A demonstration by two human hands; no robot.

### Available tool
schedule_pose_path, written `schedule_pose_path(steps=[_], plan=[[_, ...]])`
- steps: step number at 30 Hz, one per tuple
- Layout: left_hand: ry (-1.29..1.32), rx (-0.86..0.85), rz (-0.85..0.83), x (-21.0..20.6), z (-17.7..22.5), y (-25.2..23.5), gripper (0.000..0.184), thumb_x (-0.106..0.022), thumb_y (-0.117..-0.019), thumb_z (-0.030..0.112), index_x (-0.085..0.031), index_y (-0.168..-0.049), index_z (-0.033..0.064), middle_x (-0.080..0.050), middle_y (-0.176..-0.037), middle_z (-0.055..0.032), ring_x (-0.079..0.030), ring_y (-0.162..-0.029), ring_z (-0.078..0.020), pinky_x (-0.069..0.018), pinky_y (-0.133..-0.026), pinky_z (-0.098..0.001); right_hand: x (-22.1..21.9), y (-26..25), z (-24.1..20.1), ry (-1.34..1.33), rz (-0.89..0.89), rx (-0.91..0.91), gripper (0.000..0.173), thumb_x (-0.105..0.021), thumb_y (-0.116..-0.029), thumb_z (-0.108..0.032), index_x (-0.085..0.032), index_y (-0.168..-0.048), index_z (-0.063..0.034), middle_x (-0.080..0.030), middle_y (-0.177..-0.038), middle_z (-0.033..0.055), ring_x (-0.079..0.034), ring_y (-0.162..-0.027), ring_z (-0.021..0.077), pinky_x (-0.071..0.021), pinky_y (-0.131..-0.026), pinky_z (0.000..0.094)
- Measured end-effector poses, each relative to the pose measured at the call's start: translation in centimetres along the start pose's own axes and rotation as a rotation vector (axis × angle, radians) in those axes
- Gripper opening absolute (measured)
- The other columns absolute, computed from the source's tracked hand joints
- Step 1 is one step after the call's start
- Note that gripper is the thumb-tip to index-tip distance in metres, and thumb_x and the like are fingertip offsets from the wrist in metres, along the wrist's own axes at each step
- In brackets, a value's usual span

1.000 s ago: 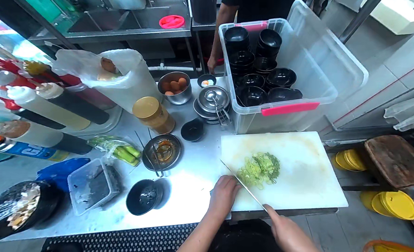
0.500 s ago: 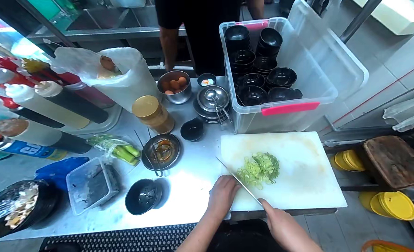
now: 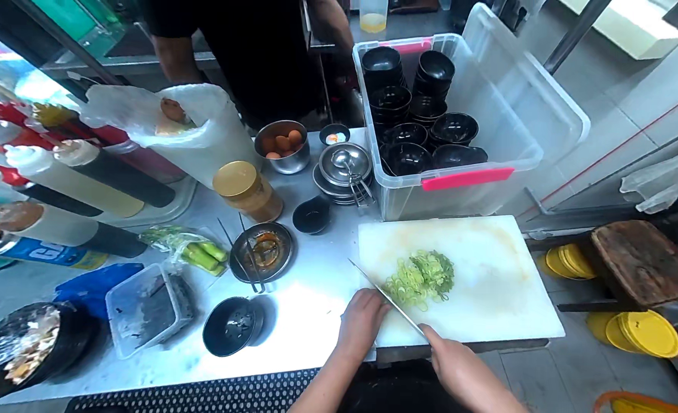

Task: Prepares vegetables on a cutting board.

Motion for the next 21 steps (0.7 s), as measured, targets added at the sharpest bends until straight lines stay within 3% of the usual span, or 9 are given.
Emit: schedule_pose_path(steps=[8, 15, 21], plan=[[-0.012, 0.007, -0.018, 0.1, 0.0, 0.1, 0.026, -0.063, -0.1018, 0.034, -0.074, -0.103, 0.0113, -0.074, -0.109, -0.0017, -0.067, -0.116, -0.0155, -0.0537, -0.104, -0.0316, -0.9, 1.6, 3.1, -0.130, -0.054, 0.010, 0.053, -0.046, -0.1060, -0.020, -0.035, -0.157, -0.0266, -0.072, -0.102, 0.0213, -0.072, -0.093, 0.0411, -0.0559, -0.082, 0.0604], [0.080, 0.002, -0.181, 1.2, -0.9, -1.2, 0.027, -0.063, -0.1015, 0.038, -0.074, -0.102, 0.0128, -0.074, -0.106, -0.0001, -0.067, -0.113, -0.0129, -0.0526, -0.104, -0.0308, -0.6, 1.5, 5.2, -0.208, 0.001, -0.009, 0.051, -0.046, -0.1063, -0.021, -0.038, -0.156, -0.0261, -0.072, -0.100, 0.0186, -0.072, -0.090, 0.0372, -0.0563, -0.082, 0.0574], [0.107, 0.202, -0.206, 3.6, -1.7, -0.5, 0.032, -0.069, -0.0971, 0.036, -0.072, -0.120, 0.0141, -0.069, -0.125, -0.0027, -0.061, -0.126, -0.0163, -0.0492, -0.111, -0.0370, -0.9, 1.3, 5.4, -0.218, 0.014, -0.005, 0.051, -0.046, -0.1067, -0.020, -0.037, -0.157, -0.0255, -0.073, -0.102, 0.0192, -0.072, -0.092, 0.0381, -0.0565, -0.083, 0.0578]])
Point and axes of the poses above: each hand's wrist, its own y-axis away from the middle knuckle, its own x-axis out of the back of the hand, z = x × y, the point moved 6 cm from there along -y, towards the middle knuckle
